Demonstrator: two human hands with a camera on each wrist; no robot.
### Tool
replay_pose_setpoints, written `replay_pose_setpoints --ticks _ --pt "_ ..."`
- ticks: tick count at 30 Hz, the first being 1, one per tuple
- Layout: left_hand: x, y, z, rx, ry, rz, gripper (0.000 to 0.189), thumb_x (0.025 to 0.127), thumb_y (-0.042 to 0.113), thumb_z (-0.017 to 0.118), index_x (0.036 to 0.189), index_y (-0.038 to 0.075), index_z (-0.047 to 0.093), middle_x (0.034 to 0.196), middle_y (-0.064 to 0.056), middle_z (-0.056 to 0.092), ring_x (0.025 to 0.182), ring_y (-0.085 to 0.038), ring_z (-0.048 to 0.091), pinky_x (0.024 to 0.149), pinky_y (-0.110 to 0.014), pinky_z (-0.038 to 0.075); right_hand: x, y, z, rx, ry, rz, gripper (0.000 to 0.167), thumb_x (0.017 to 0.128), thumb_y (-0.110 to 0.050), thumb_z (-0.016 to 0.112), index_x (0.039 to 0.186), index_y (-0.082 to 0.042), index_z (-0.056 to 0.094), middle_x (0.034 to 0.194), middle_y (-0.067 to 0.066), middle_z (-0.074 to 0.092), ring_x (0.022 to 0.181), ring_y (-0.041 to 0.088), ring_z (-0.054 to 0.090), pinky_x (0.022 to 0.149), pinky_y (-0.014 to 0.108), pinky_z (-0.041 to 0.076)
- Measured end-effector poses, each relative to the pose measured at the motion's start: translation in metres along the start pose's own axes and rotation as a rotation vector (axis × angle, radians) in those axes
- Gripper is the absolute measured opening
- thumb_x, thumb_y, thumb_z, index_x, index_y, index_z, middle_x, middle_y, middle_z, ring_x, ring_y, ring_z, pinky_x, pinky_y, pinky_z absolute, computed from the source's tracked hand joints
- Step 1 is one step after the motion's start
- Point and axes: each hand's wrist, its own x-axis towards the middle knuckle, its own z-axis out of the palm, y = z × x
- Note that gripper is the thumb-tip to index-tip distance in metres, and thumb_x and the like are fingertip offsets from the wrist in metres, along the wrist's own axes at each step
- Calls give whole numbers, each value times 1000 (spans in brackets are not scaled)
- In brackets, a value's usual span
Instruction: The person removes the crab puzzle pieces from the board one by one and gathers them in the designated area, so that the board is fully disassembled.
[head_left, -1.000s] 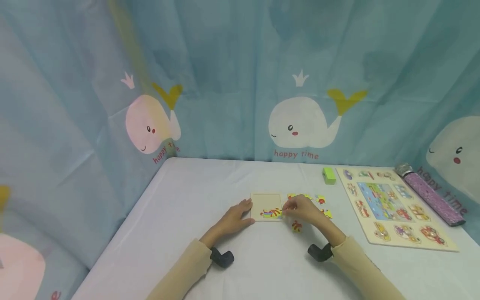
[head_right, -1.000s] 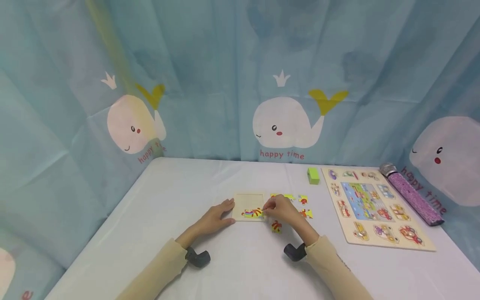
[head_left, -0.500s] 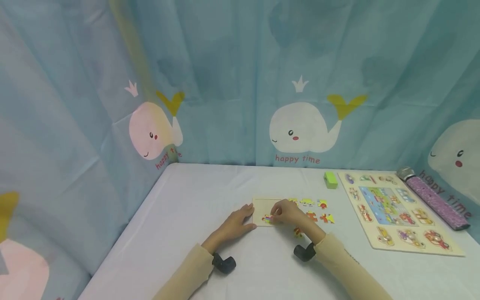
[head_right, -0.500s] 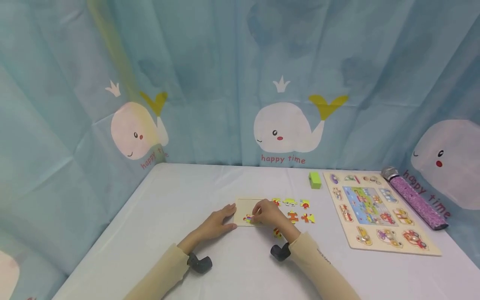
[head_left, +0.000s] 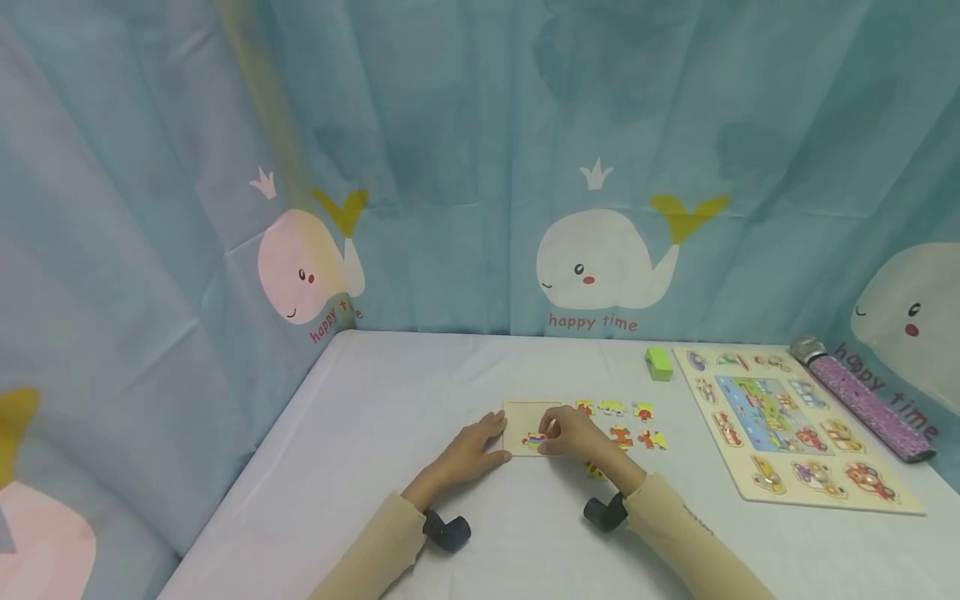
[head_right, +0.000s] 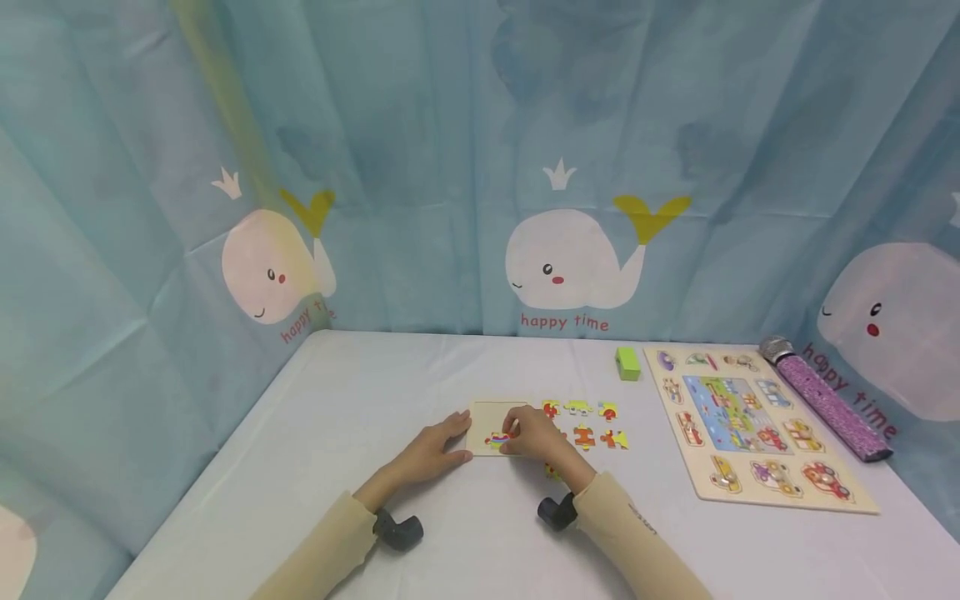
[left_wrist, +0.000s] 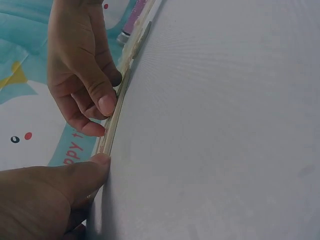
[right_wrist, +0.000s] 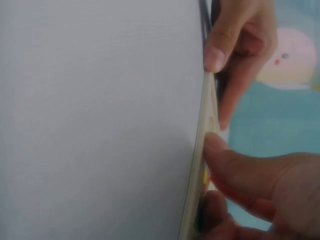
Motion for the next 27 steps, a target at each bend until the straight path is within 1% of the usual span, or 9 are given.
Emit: replay_pose_setpoints --ticks 4,10,14,19,27 --pt "0 0 0 -7 -1 -5 62 88 32 59 137 0 40 147 -12 34 137 -33 28 109 -51 26 1 1 0 10 -9 3 20 72 -12 77 84 -11 62 76 1 58 69 14 51 61 26 43" --pt "1 1 -1 -6 0 1 61 88 31 59 137 0 40 147 -12 34 137 -33 28 109 -51 26 0 2 1 23 0 4 21 72 -12 77 85 -10 61 76 2 57 70 15 51 61 27 44" --pt "0 1 -1 -6 -1 6 61 89 31 59 137 0 40 147 -12 34 137 -33 28 109 -52 26 1 1 2 13 -5 12 21 72 -12 77 86 -11 61 78 2 58 71 15 52 63 28 45" --pt "1 -1 -1 2 -6 8 61 89 32 58 137 -1 40 147 -13 33 137 -33 27 109 -52 25 2 1 2 0 -22 2 19 73 -12 76 87 -11 62 78 2 59 71 14 52 64 28 46" --pt "2 -2 0 4 -9 -2 62 89 33 58 138 1 38 148 -11 32 138 -32 26 110 -51 25 1 -2 1 -1 -36 -5 21 76 -9 73 89 -13 57 76 2 57 67 15 49 58 26 40"
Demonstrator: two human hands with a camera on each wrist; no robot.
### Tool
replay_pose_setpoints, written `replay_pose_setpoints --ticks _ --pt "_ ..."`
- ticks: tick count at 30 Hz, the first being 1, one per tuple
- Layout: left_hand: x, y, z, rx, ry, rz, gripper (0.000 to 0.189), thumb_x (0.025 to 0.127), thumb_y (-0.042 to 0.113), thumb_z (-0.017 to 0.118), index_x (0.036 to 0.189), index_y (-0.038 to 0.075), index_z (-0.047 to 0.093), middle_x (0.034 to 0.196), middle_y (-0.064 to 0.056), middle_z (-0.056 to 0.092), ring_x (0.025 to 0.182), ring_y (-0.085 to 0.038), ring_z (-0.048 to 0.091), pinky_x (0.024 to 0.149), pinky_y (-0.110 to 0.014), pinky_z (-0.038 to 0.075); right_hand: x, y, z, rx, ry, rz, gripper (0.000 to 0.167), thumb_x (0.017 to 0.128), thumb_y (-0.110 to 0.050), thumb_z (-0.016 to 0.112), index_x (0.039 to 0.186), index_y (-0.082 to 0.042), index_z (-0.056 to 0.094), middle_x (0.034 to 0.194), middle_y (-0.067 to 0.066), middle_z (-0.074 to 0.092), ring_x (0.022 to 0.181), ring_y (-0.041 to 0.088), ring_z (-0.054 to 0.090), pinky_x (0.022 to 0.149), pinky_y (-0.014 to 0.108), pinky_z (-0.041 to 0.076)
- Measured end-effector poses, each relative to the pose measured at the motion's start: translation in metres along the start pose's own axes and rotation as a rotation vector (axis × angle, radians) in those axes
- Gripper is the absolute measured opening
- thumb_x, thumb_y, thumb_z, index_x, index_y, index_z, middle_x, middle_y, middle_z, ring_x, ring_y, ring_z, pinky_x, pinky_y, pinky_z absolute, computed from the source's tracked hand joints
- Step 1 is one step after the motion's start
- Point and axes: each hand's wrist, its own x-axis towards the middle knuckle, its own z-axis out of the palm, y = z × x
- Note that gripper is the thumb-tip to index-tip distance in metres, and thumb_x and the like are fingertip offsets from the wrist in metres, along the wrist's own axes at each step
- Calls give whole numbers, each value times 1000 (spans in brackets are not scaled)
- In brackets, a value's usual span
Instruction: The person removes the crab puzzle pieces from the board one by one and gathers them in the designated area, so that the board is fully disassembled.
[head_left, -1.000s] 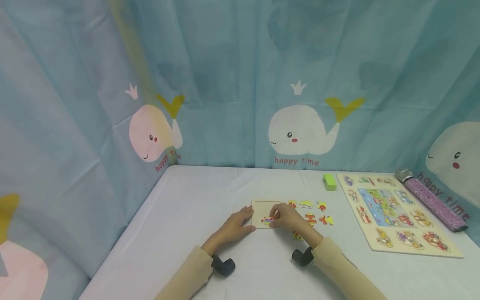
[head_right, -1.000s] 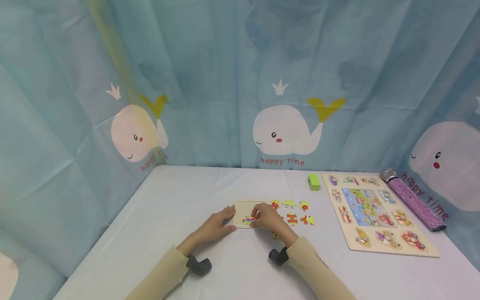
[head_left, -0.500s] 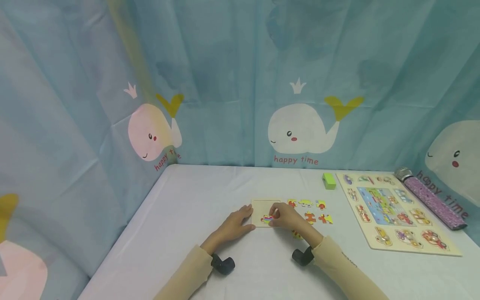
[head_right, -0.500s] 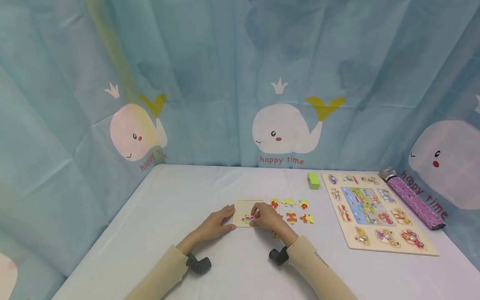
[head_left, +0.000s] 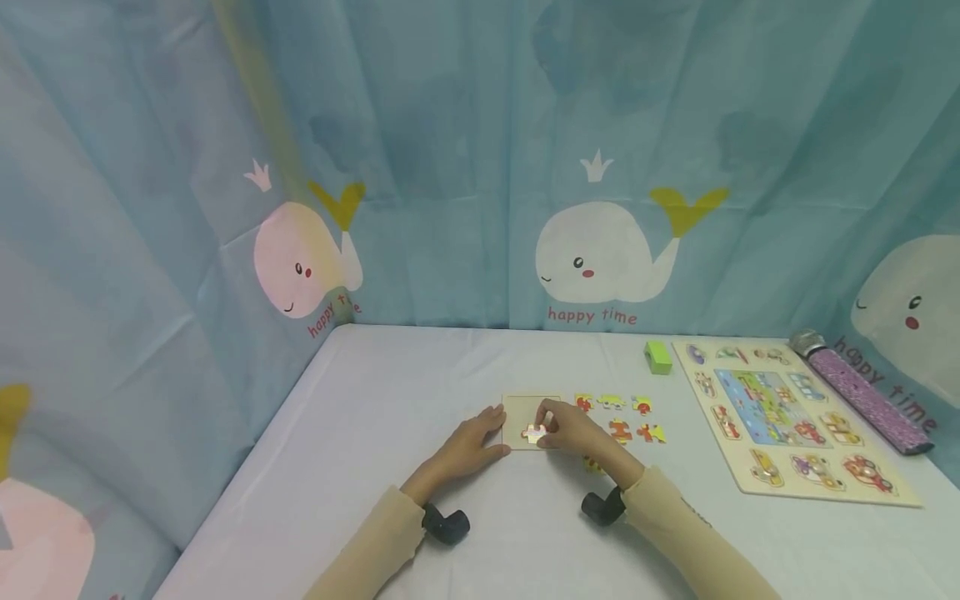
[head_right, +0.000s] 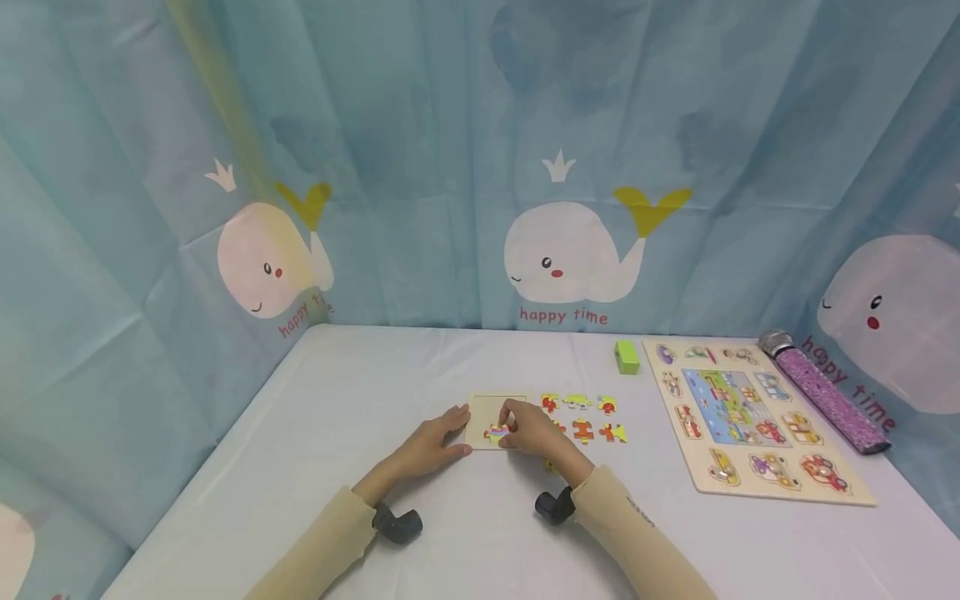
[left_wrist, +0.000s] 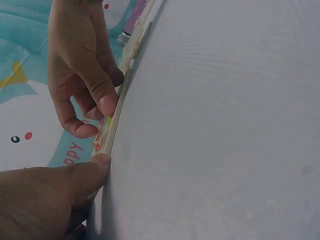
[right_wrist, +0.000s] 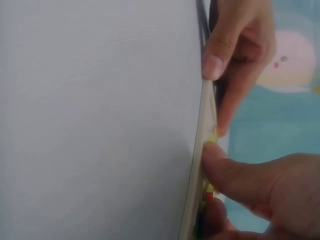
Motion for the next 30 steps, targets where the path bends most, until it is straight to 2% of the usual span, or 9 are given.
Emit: replay_pose_setpoints --ticks 7,13,22,25,30 --pt "1 -2 -1 -5 4 17 61 89 33 57 137 0 39 148 -13 32 138 -33 26 110 -50 25 1 -1 0 3 28 1 24 75 -8 74 90 -13 55 76 2 57 66 15 49 56 26 40" --pt "1 -2 0 2 -3 17 61 89 34 57 137 0 39 148 -12 32 138 -32 26 111 -50 25 -1 2 1 8 60 -4 19 75 -8 74 88 -13 61 77 1 58 68 14 50 57 25 41" --pt "1 0 1 3 -7 -8 62 89 34 57 138 1 39 148 -11 32 139 -31 25 111 -49 24 -1 16 -5 96 114 -42 8 80 -8 69 87 -11 67 75 -1 64 70 11 55 61 24 46" --pt "0 0 2 4 -11 -21 62 89 34 57 138 1 38 149 -11 31 139 -30 25 111 -47 24 -2 20 -10 136 104 -12 4 81 -14 69 85 -13 69 77 -3 64 71 11 54 62 24 45" --pt "0 1 2 12 3 -13 62 89 33 58 138 0 38 148 -11 32 139 -30 26 111 -48 24 -10 30 -29 240 47 37 12 83 -20 68 92 -11 70 86 0 68 74 13 57 64 26 49"
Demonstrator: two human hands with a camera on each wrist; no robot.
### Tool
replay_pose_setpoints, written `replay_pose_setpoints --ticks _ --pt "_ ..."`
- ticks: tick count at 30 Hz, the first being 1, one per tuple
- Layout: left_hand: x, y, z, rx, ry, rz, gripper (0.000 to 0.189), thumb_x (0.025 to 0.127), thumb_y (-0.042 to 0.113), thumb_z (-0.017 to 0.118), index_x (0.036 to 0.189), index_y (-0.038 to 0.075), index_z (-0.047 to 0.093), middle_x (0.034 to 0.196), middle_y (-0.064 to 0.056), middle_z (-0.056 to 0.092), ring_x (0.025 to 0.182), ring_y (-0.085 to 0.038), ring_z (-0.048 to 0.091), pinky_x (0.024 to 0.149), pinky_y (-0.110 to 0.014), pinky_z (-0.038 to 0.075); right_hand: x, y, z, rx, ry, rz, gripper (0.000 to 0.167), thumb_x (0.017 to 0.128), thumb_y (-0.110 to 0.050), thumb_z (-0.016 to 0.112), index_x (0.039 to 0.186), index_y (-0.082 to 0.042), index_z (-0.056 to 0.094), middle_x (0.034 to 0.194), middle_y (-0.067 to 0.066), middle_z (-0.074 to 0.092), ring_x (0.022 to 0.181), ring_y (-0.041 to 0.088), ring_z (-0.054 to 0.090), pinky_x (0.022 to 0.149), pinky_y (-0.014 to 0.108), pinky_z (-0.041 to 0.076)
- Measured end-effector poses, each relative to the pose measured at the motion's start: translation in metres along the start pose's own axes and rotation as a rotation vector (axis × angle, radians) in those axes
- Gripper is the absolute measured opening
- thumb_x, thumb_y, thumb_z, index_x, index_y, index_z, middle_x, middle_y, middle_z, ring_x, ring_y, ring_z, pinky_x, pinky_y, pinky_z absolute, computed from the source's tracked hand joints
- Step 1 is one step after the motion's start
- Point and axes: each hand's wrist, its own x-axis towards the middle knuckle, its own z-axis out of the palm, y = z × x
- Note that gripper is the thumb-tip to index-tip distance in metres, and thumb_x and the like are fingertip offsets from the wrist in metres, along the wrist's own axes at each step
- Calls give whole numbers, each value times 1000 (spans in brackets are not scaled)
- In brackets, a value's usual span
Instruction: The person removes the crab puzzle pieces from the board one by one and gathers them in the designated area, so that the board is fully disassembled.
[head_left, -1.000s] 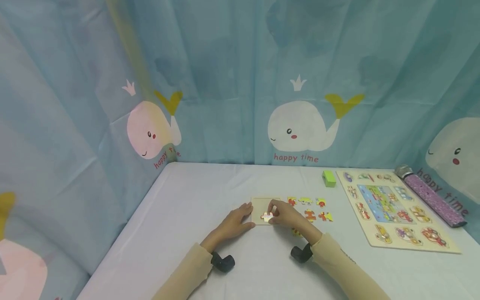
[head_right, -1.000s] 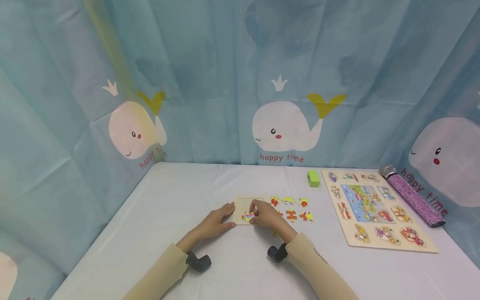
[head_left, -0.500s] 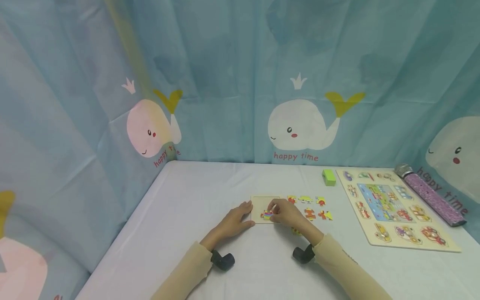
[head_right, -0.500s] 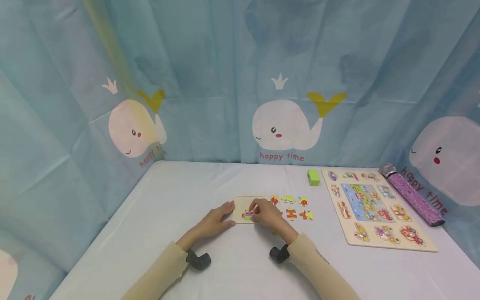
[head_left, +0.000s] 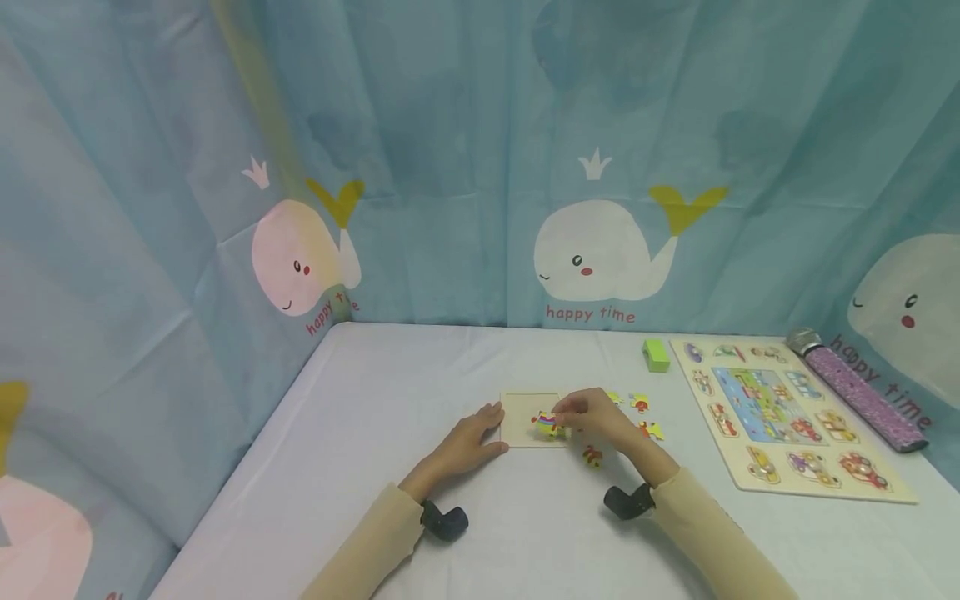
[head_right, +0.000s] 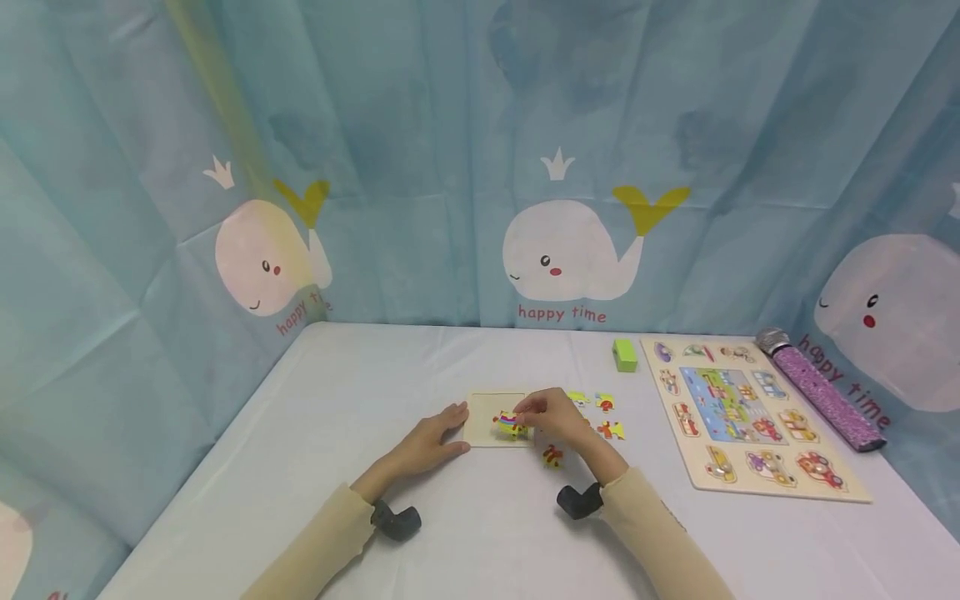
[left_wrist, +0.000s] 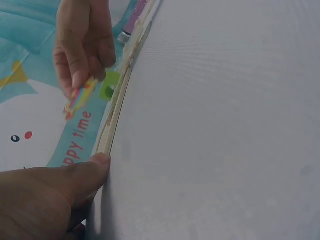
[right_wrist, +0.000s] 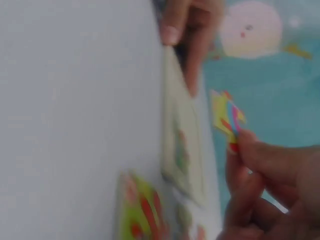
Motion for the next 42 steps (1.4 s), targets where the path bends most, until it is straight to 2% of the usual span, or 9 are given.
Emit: replay_pose_setpoints --ticks 6,11,17,21,28,32,34,38,42 --pt "-2 2 0 10 0 -3 63 89 33 58 138 0 38 148 -11 32 138 -30 26 111 -48 25 -22 17 -32 -14 3 106 20 80 -25 71 93 -10 71 88 0 69 76 13 56 64 26 46" --pt "-2 2 -5 13 6 -21 63 88 34 58 139 2 37 149 -10 31 139 -29 26 111 -47 24 -40 36 -54 -41 1 113 22 79 -26 72 93 -9 72 92 2 70 81 11 55 68 26 43" --pt "-1 1 -11 6 15 -23 63 88 33 59 138 1 37 149 -11 31 139 -30 25 112 -47 24 -53 47 -62 -61 -26 163 21 77 -23 73 91 -7 72 92 2 69 78 11 54 67 25 43" --pt "0 0 -12 1 18 -3 63 88 31 59 138 0 38 148 -13 31 139 -31 25 112 -47 24 -58 50 -62 -86 -17 158 18 77 -19 72 89 -6 72 94 5 69 78 11 54 67 25 43" --pt "1 0 -11 0 15 -7 63 88 31 59 139 1 37 149 -11 30 139 -30 24 112 -45 23 -61 50 -60 -90 -2 120 16 77 -17 72 87 -4 72 90 5 69 76 12 51 64 23 43" --pt "1 1 -10 -6 11 1 63 89 31 59 138 0 37 149 -12 30 139 -30 24 112 -47 23 -62 45 -62 -77 -3 123 15 79 -15 70 89 -4 71 86 3 68 73 12 50 62 24 43" --pt "1 1 -9 -9 8 5 62 89 31 59 138 0 37 149 -12 30 139 -30 24 112 -48 23 -59 41 -62 -72 -17 97 15 81 -13 68 92 -4 70 86 4 68 72 12 51 62 25 43" --pt "1 1 -7 -9 6 3 62 89 31 59 138 0 38 148 -12 31 139 -30 24 112 -47 23 -43 29 -53 -81 -49 14 16 83 -12 65 96 -6 70 93 5 67 74 13 51 63 26 44" --pt "1 3 -3 -20 -6 -2 61 89 30 59 138 0 38 149 -11 30 139 -29 24 112 -46 23 -21 16 -33 -116 -77 -62 21 82 -15 67 101 -5 69 85 5 64 71 14 51 61 25 45"
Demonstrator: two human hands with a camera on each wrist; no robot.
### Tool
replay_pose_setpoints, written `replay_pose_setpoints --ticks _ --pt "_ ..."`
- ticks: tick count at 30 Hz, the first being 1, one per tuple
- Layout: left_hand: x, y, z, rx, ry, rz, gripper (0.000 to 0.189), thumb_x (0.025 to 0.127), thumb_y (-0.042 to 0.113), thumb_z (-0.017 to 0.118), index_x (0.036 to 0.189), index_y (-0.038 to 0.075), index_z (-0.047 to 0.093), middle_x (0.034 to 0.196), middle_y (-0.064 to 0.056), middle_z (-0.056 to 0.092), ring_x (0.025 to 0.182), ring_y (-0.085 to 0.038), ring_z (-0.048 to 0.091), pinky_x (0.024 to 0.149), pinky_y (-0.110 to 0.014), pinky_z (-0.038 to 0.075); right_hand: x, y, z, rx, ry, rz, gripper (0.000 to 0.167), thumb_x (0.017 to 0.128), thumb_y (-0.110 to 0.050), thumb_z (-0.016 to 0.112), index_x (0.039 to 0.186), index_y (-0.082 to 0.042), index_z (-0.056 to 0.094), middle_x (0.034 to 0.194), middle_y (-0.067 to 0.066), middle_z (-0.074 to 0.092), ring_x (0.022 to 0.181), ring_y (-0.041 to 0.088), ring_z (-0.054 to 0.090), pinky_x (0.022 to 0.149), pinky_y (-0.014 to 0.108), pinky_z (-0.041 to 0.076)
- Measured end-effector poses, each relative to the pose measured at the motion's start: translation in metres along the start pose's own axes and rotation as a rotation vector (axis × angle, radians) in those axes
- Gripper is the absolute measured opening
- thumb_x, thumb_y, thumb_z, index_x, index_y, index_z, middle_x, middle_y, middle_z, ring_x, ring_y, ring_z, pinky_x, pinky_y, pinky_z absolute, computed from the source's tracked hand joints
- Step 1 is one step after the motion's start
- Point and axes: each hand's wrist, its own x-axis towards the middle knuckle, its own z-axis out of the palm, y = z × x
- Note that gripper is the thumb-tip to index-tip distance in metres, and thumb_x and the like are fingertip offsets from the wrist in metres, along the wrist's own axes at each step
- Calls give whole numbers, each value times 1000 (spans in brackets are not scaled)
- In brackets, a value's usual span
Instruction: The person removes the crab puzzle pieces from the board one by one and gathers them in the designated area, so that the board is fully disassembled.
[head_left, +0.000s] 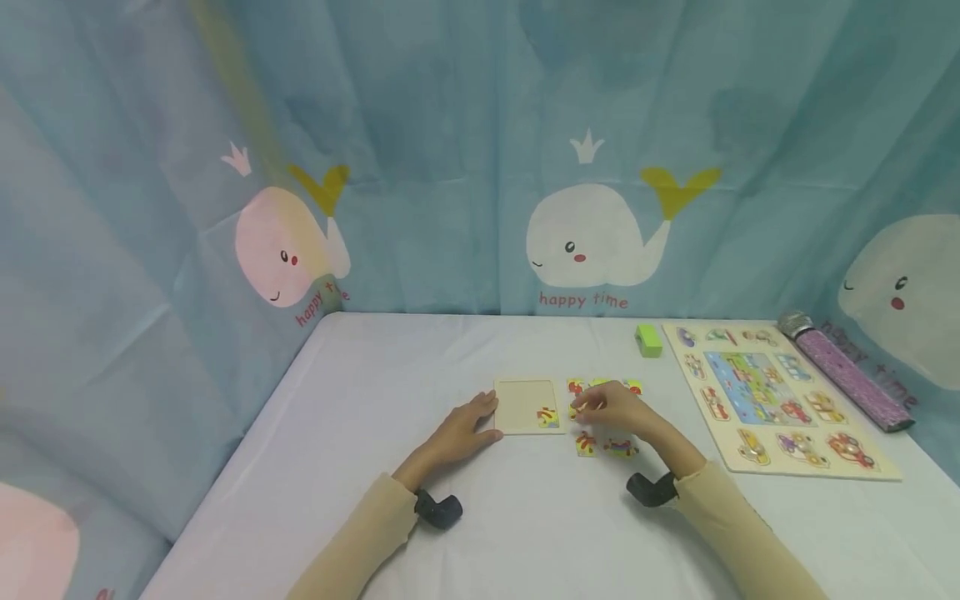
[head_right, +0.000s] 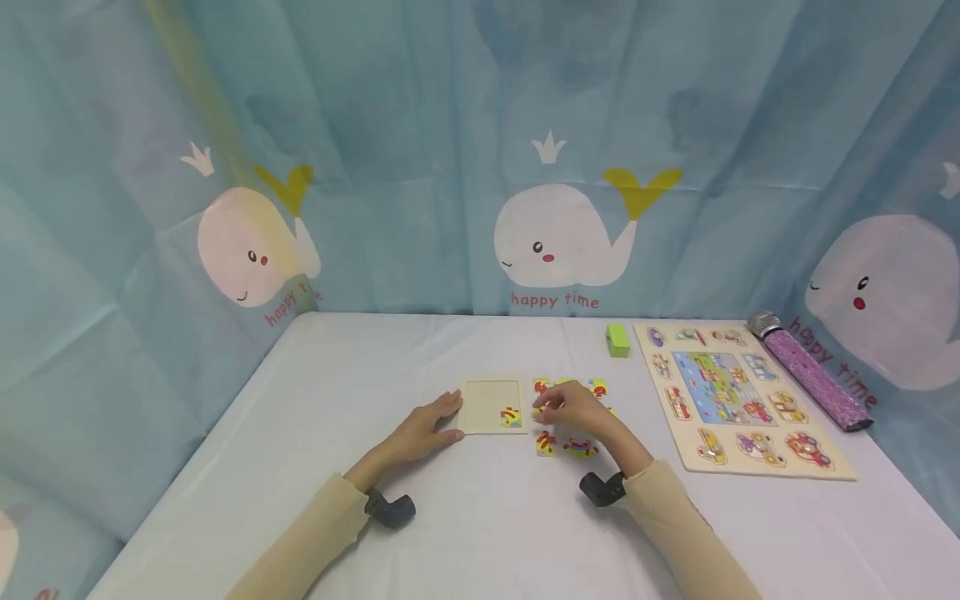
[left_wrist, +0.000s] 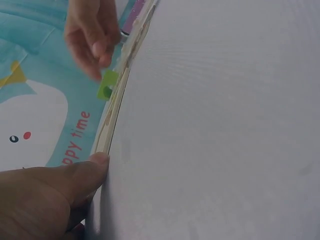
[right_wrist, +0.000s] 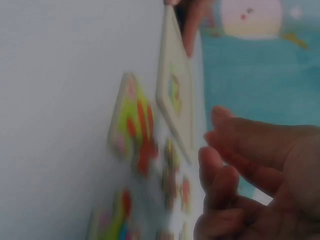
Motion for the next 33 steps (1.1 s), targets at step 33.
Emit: replay_pose_setpoints --ticks 33 --pt "0 -3 4 22 2 -23 62 89 35 57 139 4 38 149 -6 31 140 -27 25 112 -48 24 35 -21 40 -101 66 44 26 70 -12 79 89 -9 62 79 3 59 67 14 52 56 25 44"
